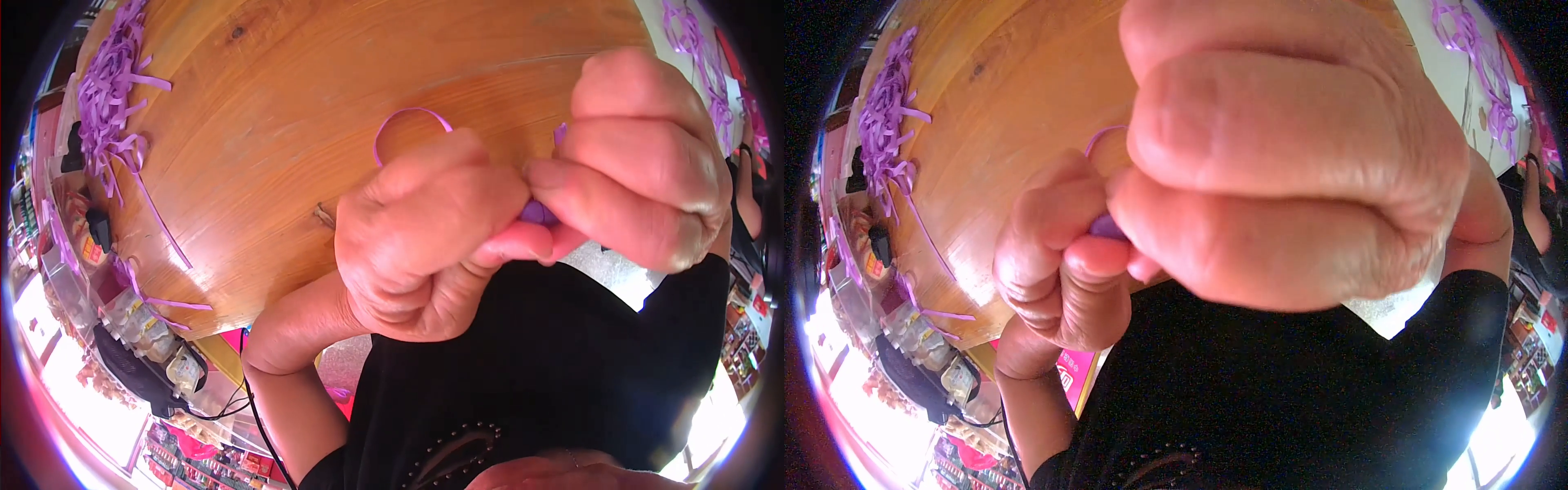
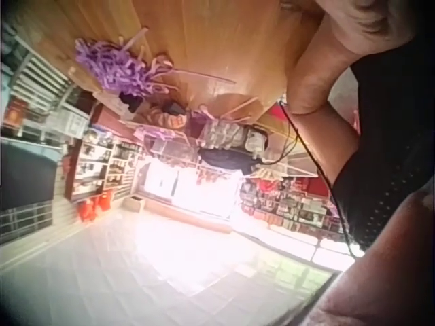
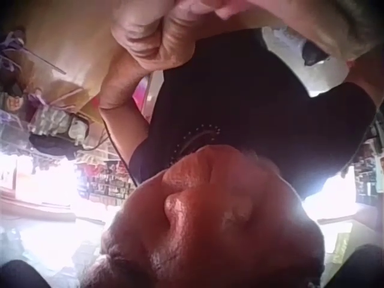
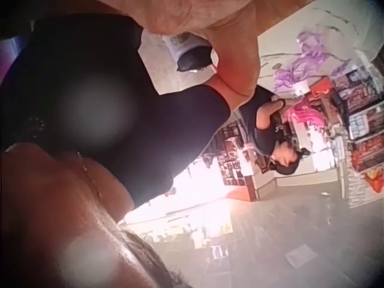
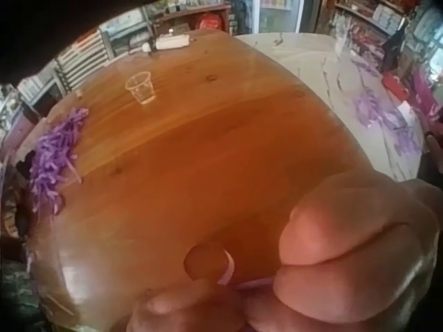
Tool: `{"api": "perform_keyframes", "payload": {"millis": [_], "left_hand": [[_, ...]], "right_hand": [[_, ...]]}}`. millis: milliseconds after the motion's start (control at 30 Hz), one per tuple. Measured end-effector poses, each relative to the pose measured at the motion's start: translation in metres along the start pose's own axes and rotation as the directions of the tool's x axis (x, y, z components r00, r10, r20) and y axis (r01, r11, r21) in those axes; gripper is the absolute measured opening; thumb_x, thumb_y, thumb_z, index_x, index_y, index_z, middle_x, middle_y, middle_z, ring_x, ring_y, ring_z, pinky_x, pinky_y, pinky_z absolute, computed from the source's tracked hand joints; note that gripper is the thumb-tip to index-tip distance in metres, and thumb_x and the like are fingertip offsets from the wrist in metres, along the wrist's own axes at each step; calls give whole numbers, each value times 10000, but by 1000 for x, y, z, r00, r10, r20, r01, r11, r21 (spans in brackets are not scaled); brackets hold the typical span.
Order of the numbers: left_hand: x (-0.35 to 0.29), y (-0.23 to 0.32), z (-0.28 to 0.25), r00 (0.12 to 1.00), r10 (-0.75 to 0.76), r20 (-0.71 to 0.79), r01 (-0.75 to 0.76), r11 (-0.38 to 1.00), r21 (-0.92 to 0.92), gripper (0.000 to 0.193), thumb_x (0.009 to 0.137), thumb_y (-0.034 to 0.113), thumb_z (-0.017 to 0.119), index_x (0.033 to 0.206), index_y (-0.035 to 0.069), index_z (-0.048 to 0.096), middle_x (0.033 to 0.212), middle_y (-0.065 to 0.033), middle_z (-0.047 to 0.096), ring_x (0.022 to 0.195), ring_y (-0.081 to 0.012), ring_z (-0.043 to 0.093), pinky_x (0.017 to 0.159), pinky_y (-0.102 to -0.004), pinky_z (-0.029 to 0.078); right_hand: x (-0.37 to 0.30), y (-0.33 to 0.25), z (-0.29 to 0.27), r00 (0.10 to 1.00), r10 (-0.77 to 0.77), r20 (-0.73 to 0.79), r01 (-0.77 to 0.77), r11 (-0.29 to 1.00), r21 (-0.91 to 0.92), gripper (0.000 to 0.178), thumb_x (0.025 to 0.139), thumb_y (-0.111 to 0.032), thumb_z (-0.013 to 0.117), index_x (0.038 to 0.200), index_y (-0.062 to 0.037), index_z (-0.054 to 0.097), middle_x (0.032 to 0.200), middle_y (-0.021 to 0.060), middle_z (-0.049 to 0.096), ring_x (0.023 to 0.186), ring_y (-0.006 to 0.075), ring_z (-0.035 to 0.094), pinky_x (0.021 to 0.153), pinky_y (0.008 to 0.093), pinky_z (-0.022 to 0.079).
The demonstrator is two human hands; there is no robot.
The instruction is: The person ties knots in purple ribbons by hand, pulling the ends through loops and tightening them one at a time. They repeat this process along the length of the ribbon, occasionally setting aside the knotted sections on the wooden table.
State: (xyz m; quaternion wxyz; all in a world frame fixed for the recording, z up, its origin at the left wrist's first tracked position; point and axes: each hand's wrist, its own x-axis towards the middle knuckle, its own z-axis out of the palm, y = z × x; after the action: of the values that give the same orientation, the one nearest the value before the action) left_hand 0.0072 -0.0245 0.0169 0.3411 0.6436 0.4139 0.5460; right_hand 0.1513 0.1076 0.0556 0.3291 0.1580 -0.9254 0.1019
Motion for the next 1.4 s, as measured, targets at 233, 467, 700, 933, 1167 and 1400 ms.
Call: {"api": "perform_keyframes", "payload": {"millis": [233,467,700,933,1167,1400], "left_hand": [[5,-10,1,914,-377,-148,354,921,-163,289,950,278,445,868,26,559,614,41,433,525,-31,311,483,-202,241],[11,-6,-3,823,-532,-197,356,755,-550,296,947,282,442,874,25,569,583,39,413,497,-32,290,450,-206,210],[9,-9,-1,813,-546,-199,335,720,-607,310,944,300,439,921,22,574,616,32,438,483,-42,284,454,-202,216],[12,-7,-2,828,-544,-134,295,627,-721,273,965,242,425,921,23,582,631,70,430,525,-21,285,486,-186,258],[10,-14,-4,844,-527,-99,317,640,-700,206,955,191,453,927,26,573,708,39,517,518,-18,304,478,-181,276],[15,-7,2,808,-556,-195,348,718,-603,255,936,233,481,930,1,587,588,56,380,486,-38,260,453,-207,205]], "right_hand": [[-7,21,15,982,90,-164,-63,985,163,128,720,-82,711,748,5,622,684,61,557,564,158,554,445,237,411],[7,21,-3,904,393,171,-428,841,330,366,689,-184,747,960,21,612,790,111,604,651,206,608,513,257,465],[8,21,-3,898,414,148,-440,838,323,423,687,-171,755,1021,35,598,796,118,620,647,212,617,526,254,470],[10,20,-13,826,537,172,-561,751,347,234,732,-54,714,942,14,638,797,113,634,653,213,622,548,257,473],[2,23,-5,855,507,111,-513,793,328,191,740,-23,698,922,-1,643,799,103,638,677,205,621,572,250,472],[0,22,0,855,514,74,-505,789,350,181,743,-8,693,915,8,637,799,109,636,662,208,617,556,257,469]]}}
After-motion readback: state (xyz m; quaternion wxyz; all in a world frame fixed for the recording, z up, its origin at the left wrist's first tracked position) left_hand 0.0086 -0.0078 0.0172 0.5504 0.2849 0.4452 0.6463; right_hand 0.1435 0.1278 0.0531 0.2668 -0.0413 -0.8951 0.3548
